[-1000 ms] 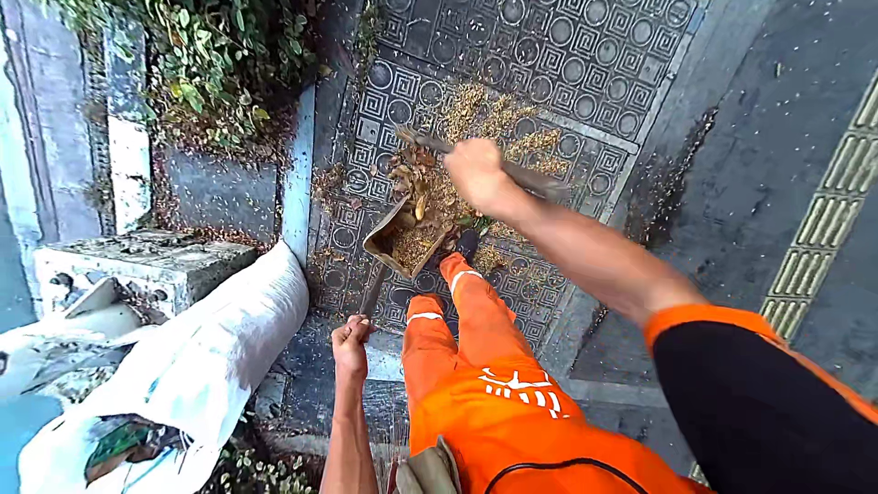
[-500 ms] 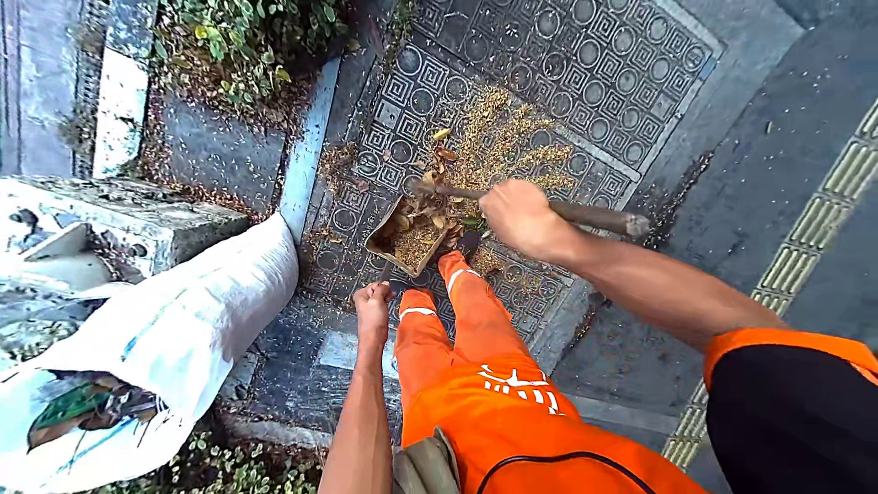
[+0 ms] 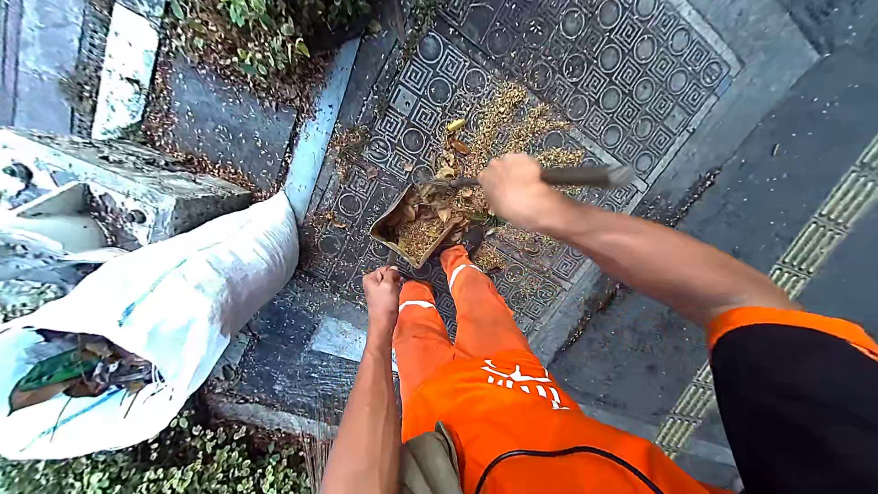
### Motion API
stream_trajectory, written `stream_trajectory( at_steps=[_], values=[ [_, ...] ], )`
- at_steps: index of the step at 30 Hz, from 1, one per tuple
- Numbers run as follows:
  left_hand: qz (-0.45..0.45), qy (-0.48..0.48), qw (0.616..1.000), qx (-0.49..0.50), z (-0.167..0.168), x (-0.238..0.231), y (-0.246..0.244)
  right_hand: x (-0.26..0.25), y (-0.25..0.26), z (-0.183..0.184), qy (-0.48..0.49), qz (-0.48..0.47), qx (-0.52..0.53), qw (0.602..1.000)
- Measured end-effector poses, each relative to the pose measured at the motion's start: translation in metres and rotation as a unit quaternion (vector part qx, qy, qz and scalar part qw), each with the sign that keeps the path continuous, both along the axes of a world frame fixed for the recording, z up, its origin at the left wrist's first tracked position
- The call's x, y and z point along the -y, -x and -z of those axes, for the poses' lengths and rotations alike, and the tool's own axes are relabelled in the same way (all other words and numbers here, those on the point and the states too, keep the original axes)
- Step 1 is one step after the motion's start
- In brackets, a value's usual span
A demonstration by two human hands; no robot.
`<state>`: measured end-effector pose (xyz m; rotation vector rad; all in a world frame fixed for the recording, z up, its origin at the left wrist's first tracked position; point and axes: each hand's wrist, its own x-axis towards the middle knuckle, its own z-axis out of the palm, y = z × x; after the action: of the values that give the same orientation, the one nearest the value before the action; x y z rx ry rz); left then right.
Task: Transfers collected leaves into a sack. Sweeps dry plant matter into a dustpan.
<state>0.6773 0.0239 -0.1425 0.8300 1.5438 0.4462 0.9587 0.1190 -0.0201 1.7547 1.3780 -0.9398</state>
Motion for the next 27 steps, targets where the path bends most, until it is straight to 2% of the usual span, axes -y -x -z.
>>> stream_trajectory(
  at_steps=[2, 4, 6, 9, 11, 13, 16, 19, 22, 24, 25, 27],
  values=[
    [-0.003, 0.003, 1.000, 0.006, -0.001, -0.002, 0.001, -0.019, -0.024, -0.015, -0.018, 0.028, 0.033, 0.999],
    [0.008, -0.002, 1.000, -0.001, -0.001, -0.002, 0.001, -0.030, -0.039, -0.005, -0.042, 0.052, 0.050, 0.996],
    [0.027, -0.012, 1.000, -0.007, 0.000, 0.000, 0.001, -0.031, -0.043, 0.032, -0.072, 0.083, 0.057, 0.992],
    [0.052, -0.016, 0.998, -0.021, 0.002, 0.005, 0.000, 0.001, -0.034, 0.100, -0.083, 0.097, 0.057, 0.990],
    [0.059, -0.016, 0.998, -0.026, 0.003, 0.008, -0.001, 0.037, -0.020, 0.118, -0.051, 0.074, 0.060, 0.994],
    [0.071, -0.018, 0.997, -0.033, 0.003, 0.008, -0.004, 0.073, -0.008, 0.111, -0.024, 0.026, 0.058, 0.998],
    [0.086, -0.021, 0.995, -0.041, 0.003, 0.010, -0.005, 0.099, -0.015, 0.062, 0.014, 0.035, 0.009, 0.999],
    [0.100, -0.022, 0.994, -0.040, 0.004, 0.003, -0.010, 0.082, -0.041, -0.002, 0.033, 0.064, 0.009, 0.997],
    [0.103, -0.002, 0.994, -0.046, 0.003, 0.011, -0.012, 0.052, -0.034, -0.050, 0.022, 0.054, 0.029, 0.998],
    [0.104, 0.002, 0.994, -0.038, 0.004, 0.014, -0.016, 0.033, -0.015, -0.046, -0.029, 0.051, 0.031, 0.998],
    [0.106, 0.001, 0.994, -0.039, 0.003, 0.016, -0.018, 0.027, -0.002, -0.030, -0.051, 0.057, 0.027, 0.997],
    [0.112, -0.007, 0.993, -0.043, 0.002, 0.017, -0.020, 0.022, 0.022, 0.024, -0.074, 0.056, 0.025, 0.995]
  ],
)
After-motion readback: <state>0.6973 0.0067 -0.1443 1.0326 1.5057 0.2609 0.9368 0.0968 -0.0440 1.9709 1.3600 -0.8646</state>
